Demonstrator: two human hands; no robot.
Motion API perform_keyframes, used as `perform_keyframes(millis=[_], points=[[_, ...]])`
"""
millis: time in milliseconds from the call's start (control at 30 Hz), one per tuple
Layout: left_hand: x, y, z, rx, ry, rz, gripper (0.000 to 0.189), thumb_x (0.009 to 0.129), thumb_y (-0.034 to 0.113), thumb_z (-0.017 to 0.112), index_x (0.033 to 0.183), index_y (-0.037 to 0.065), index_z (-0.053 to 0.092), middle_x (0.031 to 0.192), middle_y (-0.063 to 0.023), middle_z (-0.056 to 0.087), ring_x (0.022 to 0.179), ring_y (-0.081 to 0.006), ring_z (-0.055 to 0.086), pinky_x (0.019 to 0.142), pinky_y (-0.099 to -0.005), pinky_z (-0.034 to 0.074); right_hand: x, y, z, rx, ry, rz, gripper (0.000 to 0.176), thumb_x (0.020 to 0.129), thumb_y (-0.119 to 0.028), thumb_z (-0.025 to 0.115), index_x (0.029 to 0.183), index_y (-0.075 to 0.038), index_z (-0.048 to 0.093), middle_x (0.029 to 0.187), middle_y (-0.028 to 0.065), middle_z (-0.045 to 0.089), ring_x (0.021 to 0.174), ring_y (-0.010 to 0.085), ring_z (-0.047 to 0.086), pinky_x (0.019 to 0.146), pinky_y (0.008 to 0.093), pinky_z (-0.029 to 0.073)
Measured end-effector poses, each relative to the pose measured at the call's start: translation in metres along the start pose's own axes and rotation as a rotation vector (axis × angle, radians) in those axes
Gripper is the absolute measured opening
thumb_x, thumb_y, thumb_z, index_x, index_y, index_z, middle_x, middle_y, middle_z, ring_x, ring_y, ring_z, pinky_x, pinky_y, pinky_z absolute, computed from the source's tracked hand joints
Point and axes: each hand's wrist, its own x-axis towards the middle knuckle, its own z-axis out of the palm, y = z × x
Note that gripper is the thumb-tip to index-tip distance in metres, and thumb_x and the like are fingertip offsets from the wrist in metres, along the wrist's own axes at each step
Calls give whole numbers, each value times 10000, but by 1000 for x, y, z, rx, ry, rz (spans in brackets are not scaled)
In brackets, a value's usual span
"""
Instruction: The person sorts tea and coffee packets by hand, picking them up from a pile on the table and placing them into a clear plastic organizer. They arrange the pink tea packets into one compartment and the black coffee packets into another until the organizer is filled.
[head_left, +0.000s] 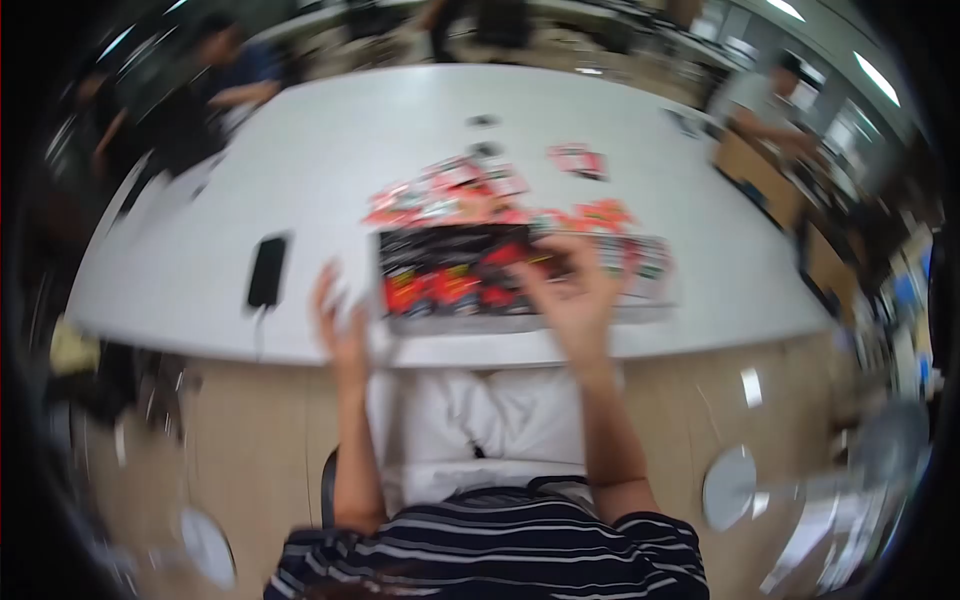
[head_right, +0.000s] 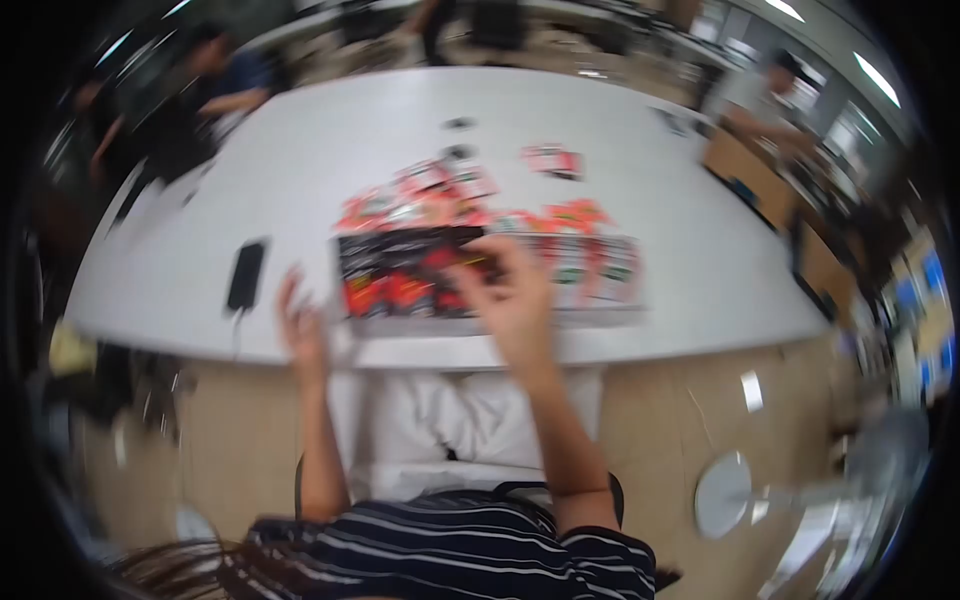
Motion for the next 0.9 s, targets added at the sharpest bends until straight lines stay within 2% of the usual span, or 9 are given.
perform_keyframes(millis=[67, 133, 300, 333, 433, 467, 567, 767, 900], points=[[3, -3, 4, 2, -66, -137, 526, 903, 108, 513, 1401, 51, 356, 1404, -116, 418, 1267, -261, 421, 980, -367, 404, 9, 17, 10, 20, 2, 1, 277, 802, 5, 692, 1060, -6, 589, 1010, 60, 614, 855, 113, 619, 623, 213, 553], [6, -6, 4, -37, -172, -94, 518, 934, 183, 485, 1406, 29, 339, 1410, -131, 413, 1259, -281, 432, 951, -383, 438, 11, 21, 11, 6, -95, 70, 271, 805, 10, 682, 1060, -1, 591, 983, 65, 623, 826, 118, 627, 621, 217, 557], [4, 10, 8, 161, -322, -132, 798, 804, 418, 659, 1439, 89, 305, 1342, -189, 477, 1208, -323, 500, 964, -374, 430, 12, 34, 20, -278, -469, 108, 259, 797, -1, 680, 1042, 3, 595, 927, 93, 637, 717, 126, 637, 576, 217, 550], [5, 16, 10, 177, -343, -158, 845, 773, 439, 686, 1444, 101, 301, 1332, -195, 484, 1195, -330, 512, 963, -374, 433, 13, 37, 25, -314, -517, 139, 300, 758, -31, 717, 1030, 1, 594, 893, 107, 632, 738, 176, 646, 578, 287, 536], [5, 12, 10, 183, -338, -119, 918, 708, 432, 738, 1451, 123, 294, 1315, -192, 502, 1155, -332, 544, 950, -382, 446, 13, 36, 35, -729, -622, -90, 356, 697, -79, 764, 1008, -18, 601, 947, 97, 631, 901, 212, 624, 665, 333, 504], [5, 12, 10, 182, -338, -132, 923, 706, 426, 742, 1452, 121, 293, 1316, -193, 501, 1155, -330, 545, 949, -379, 447, 16, 41, 37, -709, -698, -179, 441, 626, -118, 803, 1014, -63, 601, 1155, 101, 572, 1126, 261, 515, 830, 379, 441], [6, 15, 10, 182, -340, -152, 934, 700, 410, 752, 1454, 116, 288, 1317, -196, 500, 1152, -327, 550, 945, -373, 450, 25, 26, 45, -858, -659, -350, 677, 568, -151, 840, 1178, -115, 549, 1350, 119, 425, 1243, 297, 406, 955, 409, 371], [5, 13, 11, 175, -341, -157, 936, 698, 393, 758, 1454, 108, 288, 1293, -204, 516, 1132, -324, 567, 930, -367, 461, 36, 46, 53, -954, -763, -357, 1187, 474, -275, 895, 1454, -124, 242, 1389, 156, 351, 1287, 335, 344, 1065, 522, 247], [8, 17, 12, 163, -346, -161, 928, 703, 383, 758, 1450, 93, 291, 1271, -202, 531, 1116, -318, 579, 916, -363, 471, 35, 44, 57, -1030, -763, -305, 1207, 480, -281, 892, 1455, -71, 212, 1311, 124, 392, 1271, 289, 363, 1087, 573, 195]])
